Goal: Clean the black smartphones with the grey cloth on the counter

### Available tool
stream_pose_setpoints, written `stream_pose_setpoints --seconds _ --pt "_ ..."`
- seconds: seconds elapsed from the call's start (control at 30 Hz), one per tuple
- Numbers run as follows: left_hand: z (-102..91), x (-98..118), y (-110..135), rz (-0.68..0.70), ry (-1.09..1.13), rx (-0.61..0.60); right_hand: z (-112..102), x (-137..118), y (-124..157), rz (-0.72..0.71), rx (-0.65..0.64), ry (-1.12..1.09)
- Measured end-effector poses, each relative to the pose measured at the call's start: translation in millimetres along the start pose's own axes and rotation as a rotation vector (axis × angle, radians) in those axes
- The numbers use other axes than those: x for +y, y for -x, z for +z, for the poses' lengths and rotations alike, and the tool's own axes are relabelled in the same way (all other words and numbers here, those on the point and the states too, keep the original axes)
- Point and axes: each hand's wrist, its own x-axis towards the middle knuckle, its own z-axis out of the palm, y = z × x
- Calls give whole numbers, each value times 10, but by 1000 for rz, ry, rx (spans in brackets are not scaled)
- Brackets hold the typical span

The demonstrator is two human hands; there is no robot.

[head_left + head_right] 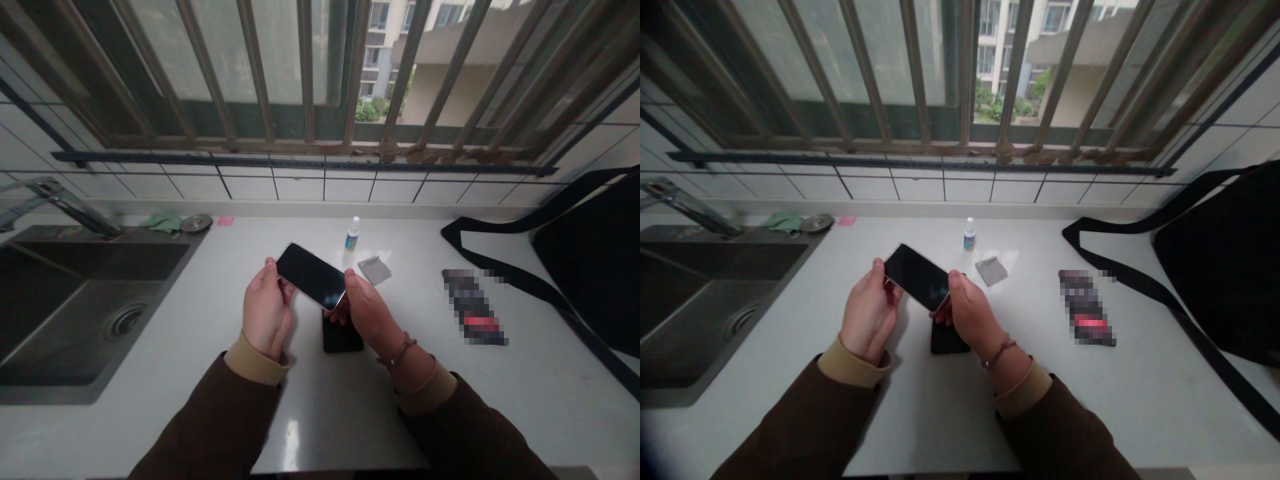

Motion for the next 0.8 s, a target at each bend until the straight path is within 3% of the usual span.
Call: stream_pose_setpoints --seconds 0.17,0.37,0.47,0.67,0.8 --pt "41 8 55 -100 10 9 -16 -75 21 -14 86 83" --pt "14 -41 82 4 -48 -102 -33 -101 19 -11 177 178" --pt "-5 -53 78 56 -55 -104 -21 -76 20 -11 100 67" --pt "-32 -32 22 130 -25 -26 11 -56 54 -45 -236 -17" --pt "-29 -36 -2 88 -9 0 26 -69 71 -51 -194 26"
